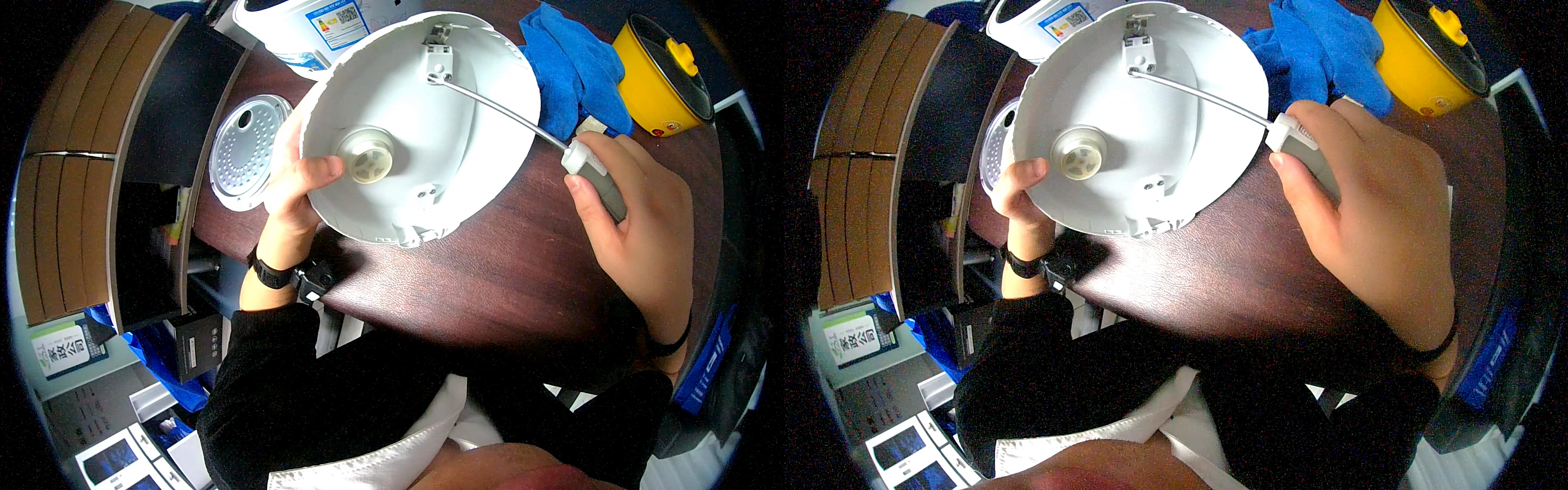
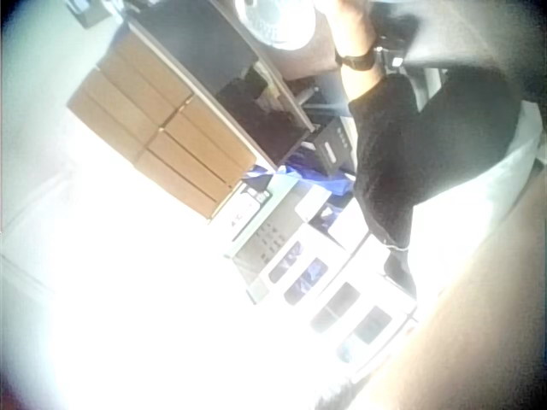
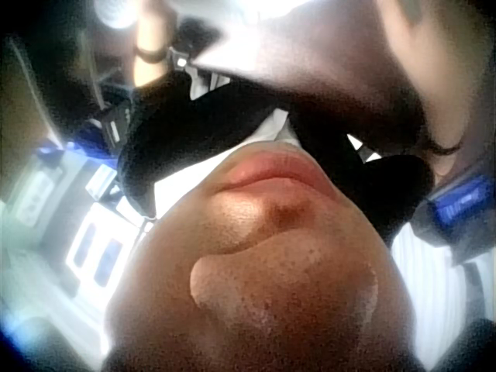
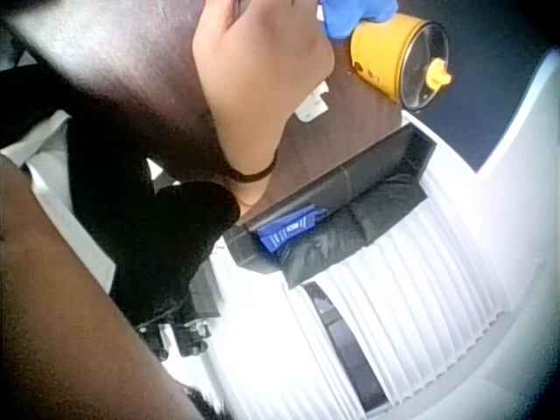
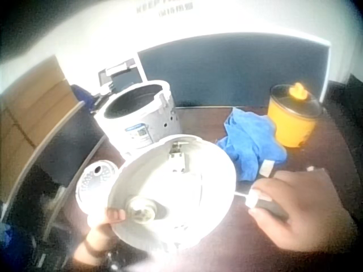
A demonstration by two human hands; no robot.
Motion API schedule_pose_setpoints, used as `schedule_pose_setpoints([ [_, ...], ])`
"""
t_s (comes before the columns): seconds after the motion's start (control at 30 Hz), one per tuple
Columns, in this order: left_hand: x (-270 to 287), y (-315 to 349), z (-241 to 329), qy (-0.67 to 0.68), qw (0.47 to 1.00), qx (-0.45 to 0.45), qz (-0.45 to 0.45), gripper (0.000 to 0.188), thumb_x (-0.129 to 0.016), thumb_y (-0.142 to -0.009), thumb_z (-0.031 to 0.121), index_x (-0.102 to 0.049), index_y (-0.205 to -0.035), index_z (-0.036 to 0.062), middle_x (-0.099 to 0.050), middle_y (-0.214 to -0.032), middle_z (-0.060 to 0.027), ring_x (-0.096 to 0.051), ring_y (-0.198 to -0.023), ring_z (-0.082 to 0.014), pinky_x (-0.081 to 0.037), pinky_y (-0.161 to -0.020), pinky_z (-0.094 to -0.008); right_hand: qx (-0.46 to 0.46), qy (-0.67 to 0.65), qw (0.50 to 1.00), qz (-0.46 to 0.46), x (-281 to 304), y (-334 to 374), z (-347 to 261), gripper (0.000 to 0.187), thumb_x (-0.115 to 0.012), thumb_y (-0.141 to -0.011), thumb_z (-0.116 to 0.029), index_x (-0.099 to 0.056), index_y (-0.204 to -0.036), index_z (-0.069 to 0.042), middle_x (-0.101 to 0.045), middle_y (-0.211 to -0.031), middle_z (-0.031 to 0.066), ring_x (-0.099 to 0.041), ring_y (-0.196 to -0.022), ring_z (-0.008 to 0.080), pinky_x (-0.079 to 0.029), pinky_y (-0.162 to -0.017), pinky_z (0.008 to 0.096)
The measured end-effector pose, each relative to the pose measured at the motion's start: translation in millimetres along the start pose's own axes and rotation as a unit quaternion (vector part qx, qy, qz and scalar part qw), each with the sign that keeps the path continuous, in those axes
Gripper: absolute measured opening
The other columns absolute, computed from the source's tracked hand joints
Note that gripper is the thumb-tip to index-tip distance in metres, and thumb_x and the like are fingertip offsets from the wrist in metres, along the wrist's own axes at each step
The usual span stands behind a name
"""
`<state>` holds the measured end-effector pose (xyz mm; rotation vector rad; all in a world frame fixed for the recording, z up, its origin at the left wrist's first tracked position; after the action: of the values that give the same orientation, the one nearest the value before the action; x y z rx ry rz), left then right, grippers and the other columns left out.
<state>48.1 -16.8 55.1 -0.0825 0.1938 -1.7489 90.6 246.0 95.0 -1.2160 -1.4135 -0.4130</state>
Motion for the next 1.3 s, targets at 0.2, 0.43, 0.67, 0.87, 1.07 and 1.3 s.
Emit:
schedule_pose_setpoints([
  [0.2, 3, 0, 2, 0.052, 0.997, 0.05, 0.002, 0.086, -0.051, -0.046, 0.017, -0.036, -0.127, -0.007, -0.051, -0.114, -0.0173, -0.051, -0.101, -0.0247, -0.038, -0.09, -0.0283, 0.0, 0.036, 0.999, -0.004, 2, 3, -1, 0.024, -0.06, -0.079, -0.011, -0.054, -0.1, -0.001, -0.057, -0.08, 0.0142, -0.059, -0.067, 0.028, -0.045, -0.056, 0.0342],
  [0.43, 2, -1, -1, 0.051, 0.998, 0.035, -0.025, 0.09, -0.05, -0.042, 0.018, -0.035, -0.127, -0.007, -0.051, -0.114, -0.0172, -0.05, -0.105, -0.0246, -0.038, -0.091, -0.0284, -0.008, 0.047, 0.999, -0.017, 3, 6, -3, 0.026, -0.061, -0.079, -0.011, -0.054, -0.101, 0.0, -0.058, -0.08, 0.0151, -0.06, -0.068, 0.0299, -0.044, -0.055, 0.0351],
  [0.67, 9, 3, -1, 0.03, 0.999, 0.026, 0.005, 0.089, -0.05, -0.043, 0.018, -0.036, -0.127, -0.0064, -0.053, -0.109, -0.0144, -0.052, -0.099, -0.0219, -0.038, -0.088, -0.0265, -0.037, -0.074, 0.996, 0.008, -14, 3, -3, 0.023, -0.061, -0.077, -0.015, -0.054, -0.095, -0.002, -0.058, -0.077, 0.0165, -0.057, -0.067, 0.0353, -0.045, -0.055, 0.0402],
  [0.87, 11, -1, -1, 0.006, 1.0, -0.011, 0.001, 0.086, -0.049, -0.043, 0.018, -0.037, -0.125, -0.0074, -0.053, -0.107, -0.0157, -0.053, -0.096, -0.0234, -0.041, -0.086, -0.0278, -0.095, -0.187, 0.978, 0.005, -34, 2, -1, 0.021, -0.06, -0.079, -0.015, -0.056, -0.094, -0.001, -0.059, -0.079, 0.0177, -0.058, -0.07, 0.0361, -0.045, -0.057, 0.0392],
  [1.07, 11, -2, 0, -0.016, 0.998, -0.06, -0.003, 0.08, -0.049, -0.047, 0.02, -0.039, -0.121, -0.0078, -0.052, -0.107, -0.0177, -0.052, -0.097, -0.026, -0.042, -0.086, -0.0308, -0.093, -0.208, 0.972, 0.056, -49, 4, -5, 0.023, -0.062, -0.078, -0.014, -0.056, -0.096, -0.001, -0.059, -0.08, 0.0178, -0.059, -0.07, 0.0356, -0.047, -0.058, 0.0387],
  [1.3, 0, 2, 9, -0.009, 0.999, -0.035, 0.037, 0.084, -0.056, -0.05, 0.024, -0.037, -0.126, -0.0065, -0.05, -0.114, -0.0152, -0.049, -0.105, -0.0237, -0.037, -0.091, -0.0306, -0.066, -0.095, 0.992, 0.041, -37, -7, -3, 0.024, -0.06, -0.081, -0.023, -0.056, -0.094, -0.003, -0.06, -0.081, 0.0174, -0.059, -0.069, 0.0351, -0.046, -0.057, 0.0403],
])
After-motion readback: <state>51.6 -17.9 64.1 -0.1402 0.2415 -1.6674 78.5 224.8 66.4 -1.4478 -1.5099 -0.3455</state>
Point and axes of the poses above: each hand's wrist, its own y-axis away from the middle knuckle, its own x-axis out of the back of the hand, z = x × y, the point moved 3 cm from there along -y, towards the middle knuckle
